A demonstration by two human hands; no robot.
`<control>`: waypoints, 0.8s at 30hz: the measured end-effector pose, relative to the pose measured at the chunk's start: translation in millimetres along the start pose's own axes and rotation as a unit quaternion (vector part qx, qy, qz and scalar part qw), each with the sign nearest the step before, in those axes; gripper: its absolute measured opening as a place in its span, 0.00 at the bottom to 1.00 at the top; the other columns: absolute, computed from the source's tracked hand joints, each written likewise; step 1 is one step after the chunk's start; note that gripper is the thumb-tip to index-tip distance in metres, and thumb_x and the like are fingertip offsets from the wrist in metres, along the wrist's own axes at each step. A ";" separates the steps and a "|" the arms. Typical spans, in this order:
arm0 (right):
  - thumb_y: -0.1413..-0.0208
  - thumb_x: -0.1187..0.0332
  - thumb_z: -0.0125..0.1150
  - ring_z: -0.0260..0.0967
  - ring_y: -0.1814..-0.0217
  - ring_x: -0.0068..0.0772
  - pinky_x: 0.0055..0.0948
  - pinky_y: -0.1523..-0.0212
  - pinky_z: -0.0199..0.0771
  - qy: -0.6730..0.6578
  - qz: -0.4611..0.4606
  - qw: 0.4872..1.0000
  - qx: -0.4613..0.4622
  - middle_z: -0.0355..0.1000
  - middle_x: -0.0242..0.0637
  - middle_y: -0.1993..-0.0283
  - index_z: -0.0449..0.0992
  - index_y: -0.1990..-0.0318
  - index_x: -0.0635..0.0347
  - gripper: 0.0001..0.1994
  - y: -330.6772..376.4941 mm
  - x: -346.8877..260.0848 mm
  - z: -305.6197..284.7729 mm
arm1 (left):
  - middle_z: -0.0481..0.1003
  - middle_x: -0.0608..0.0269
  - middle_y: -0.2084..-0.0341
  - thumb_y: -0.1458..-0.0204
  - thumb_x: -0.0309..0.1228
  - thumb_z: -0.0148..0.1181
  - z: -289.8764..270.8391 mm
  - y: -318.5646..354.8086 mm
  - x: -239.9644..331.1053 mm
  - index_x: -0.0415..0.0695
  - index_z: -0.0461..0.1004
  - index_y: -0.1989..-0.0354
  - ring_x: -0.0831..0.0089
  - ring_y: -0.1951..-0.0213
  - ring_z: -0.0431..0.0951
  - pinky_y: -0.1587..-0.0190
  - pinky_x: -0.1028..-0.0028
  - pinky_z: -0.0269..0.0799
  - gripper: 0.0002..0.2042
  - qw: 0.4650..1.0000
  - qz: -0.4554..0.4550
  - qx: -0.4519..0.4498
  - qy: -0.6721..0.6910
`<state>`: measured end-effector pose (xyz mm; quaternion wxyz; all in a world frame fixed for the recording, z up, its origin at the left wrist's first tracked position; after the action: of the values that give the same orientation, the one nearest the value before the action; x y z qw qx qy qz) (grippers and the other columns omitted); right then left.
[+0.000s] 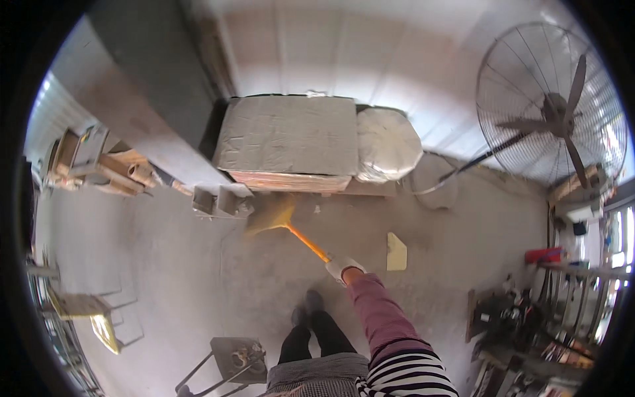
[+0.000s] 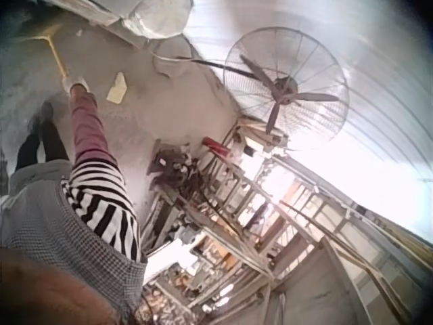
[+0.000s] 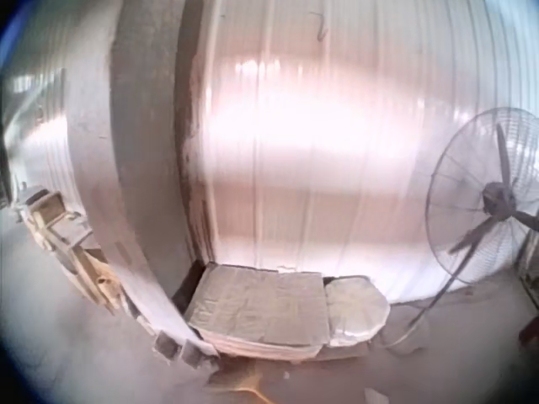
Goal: Sweeping wood debris and trash into a dustpan and emptying it into a bin in a factory setting.
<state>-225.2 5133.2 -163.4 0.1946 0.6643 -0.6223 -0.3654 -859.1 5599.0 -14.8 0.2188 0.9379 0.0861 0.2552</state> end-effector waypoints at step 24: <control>0.37 0.54 0.42 0.71 0.41 0.49 0.48 0.42 0.68 -0.058 0.223 0.973 0.006 0.73 0.39 0.41 0.65 0.35 0.33 0.23 174.5 149.1 101.1 | 0.64 0.74 0.84 0.48 0.31 0.63 40.9 -176.8 181.8 0.49 0.68 0.83 0.81 0.81 0.64 0.77 0.76 0.58 0.13 0.965 0.138 -0.120 0.190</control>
<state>-424.4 4982.5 -141.6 0.2308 0.4875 -0.7671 -0.3473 -691.3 5790.9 -46.6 0.2722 0.8417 -0.0351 0.4651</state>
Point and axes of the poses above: each hand's wrist, its own y-axis away from the middle knuckle, its own z-axis out of the palm, x = y × z, the point moved 8 cm from there along -y, towards the middle knuckle
